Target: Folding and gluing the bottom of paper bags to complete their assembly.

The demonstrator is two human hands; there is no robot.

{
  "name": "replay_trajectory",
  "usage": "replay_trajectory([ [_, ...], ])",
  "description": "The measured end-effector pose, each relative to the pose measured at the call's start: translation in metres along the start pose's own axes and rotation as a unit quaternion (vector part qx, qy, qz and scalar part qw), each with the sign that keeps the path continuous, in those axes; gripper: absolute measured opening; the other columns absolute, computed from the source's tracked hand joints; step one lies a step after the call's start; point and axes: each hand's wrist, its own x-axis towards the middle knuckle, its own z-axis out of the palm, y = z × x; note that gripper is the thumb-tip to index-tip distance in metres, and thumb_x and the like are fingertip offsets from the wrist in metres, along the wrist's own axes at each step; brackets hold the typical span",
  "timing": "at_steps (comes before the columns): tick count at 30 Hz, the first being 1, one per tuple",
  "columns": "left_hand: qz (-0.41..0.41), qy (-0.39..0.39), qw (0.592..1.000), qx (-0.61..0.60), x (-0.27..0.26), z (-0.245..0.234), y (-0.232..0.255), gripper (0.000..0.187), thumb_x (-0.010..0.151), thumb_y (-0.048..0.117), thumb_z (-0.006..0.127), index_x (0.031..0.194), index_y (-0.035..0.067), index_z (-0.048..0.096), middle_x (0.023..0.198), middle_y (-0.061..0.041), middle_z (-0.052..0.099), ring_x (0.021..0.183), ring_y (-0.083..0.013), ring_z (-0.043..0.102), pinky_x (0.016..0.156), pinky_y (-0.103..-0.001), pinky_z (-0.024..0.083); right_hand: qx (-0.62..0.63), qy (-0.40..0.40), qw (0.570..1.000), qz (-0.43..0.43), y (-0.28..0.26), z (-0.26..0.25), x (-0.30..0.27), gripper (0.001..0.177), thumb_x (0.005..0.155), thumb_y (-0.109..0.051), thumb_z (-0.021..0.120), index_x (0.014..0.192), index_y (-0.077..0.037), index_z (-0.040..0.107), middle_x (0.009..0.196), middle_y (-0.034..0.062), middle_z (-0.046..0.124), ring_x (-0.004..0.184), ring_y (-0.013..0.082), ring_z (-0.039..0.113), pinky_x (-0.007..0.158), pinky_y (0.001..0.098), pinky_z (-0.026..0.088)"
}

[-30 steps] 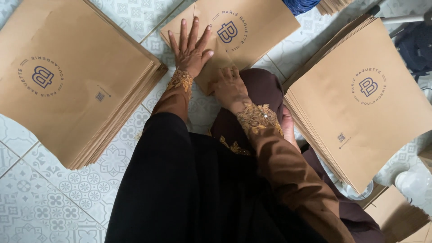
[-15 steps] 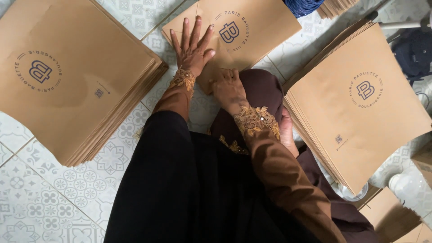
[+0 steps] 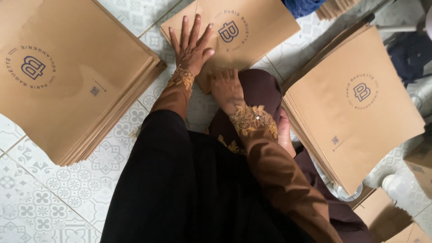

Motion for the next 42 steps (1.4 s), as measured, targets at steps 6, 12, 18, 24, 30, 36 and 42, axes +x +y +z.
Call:
replay_trajectory([
  [6,0.001,-0.020,0.999,-0.029,-0.003,-0.019,0.005,0.075,0.111,0.054,0.055,0.170,0.038,0.012,0.170,0.005,-0.014,0.149,-0.0271,-0.025,0.114,-0.069,-0.021,0.157,0.085,0.984,0.027,-0.001,0.113,0.006,0.023,0.089,-0.018,0.062,0.069,-0.016,0.072,0.068,0.0034,0.065,0.064,0.0214,0.055,0.086,0.0341,0.040],
  [12,0.005,-0.006,1.000,-0.027,-0.004,-0.013,0.003,0.075,0.112,0.054,0.057,0.170,0.039,0.013,0.170,0.004,-0.013,0.149,-0.0266,-0.024,0.113,-0.069,-0.021,0.007,0.044,0.996,0.075,-0.004,-0.004,0.012,0.045,0.094,-0.020,0.059,0.135,0.000,0.054,0.093,0.0109,0.065,0.080,0.0252,0.064,0.077,0.0425,0.046],
  [18,-0.003,0.017,1.000,0.006,0.001,0.004,-0.001,0.079,0.106,0.060,0.055,0.169,0.041,0.012,0.169,0.007,-0.019,0.148,-0.0246,-0.028,0.112,-0.069,-0.022,-0.030,0.076,0.994,0.072,-0.007,0.073,0.010,0.023,0.105,-0.032,0.054,0.098,-0.021,0.074,0.062,-0.0044,0.057,0.049,0.0128,0.044,0.090,0.0343,0.037],
  [24,-0.012,0.009,1.000,0.000,0.004,-0.001,0.002,0.079,0.106,0.057,0.056,0.169,0.040,0.012,0.169,0.005,-0.019,0.147,-0.0263,-0.029,0.112,-0.070,-0.022,0.137,-0.102,0.985,0.028,-0.007,-0.029,-0.006,0.018,0.086,-0.016,0.066,0.089,-0.025,0.081,0.081,0.0070,0.068,0.082,0.0241,0.056,0.097,0.0386,0.037],
  [30,-0.032,0.048,0.998,0.011,-0.004,0.020,0.009,0.077,0.117,0.051,0.055,0.171,0.024,0.007,0.170,-0.001,-0.015,0.153,-0.0300,-0.019,0.118,-0.068,-0.015,0.028,0.145,0.985,0.084,-0.005,0.007,-0.005,0.031,0.088,-0.013,0.060,0.115,0.002,0.063,0.114,0.0226,0.055,0.107,0.0367,0.053,0.112,0.0544,0.038],
  [36,-0.055,0.023,0.998,-0.008,-0.063,0.020,0.058,0.064,0.113,0.038,0.036,0.168,0.022,0.008,0.174,-0.002,-0.005,0.159,-0.0291,-0.010,0.128,-0.063,-0.008,0.013,0.138,0.984,0.108,-0.011,0.030,0.008,0.024,0.095,-0.015,0.049,0.109,-0.002,0.065,0.090,0.0186,0.065,0.091,0.0358,0.067,0.106,0.0543,0.038],
  [42,-0.081,-0.031,0.996,-0.003,-0.058,0.019,0.057,0.064,0.114,0.040,0.034,0.167,0.028,0.000,0.173,0.004,-0.011,0.159,-0.0239,-0.014,0.128,-0.059,-0.012,0.045,0.127,0.985,0.108,-0.010,0.035,0.010,0.026,0.094,-0.017,0.045,0.108,-0.002,0.061,0.090,0.0183,0.064,0.091,0.0352,0.065,0.104,0.0534,0.037],
])
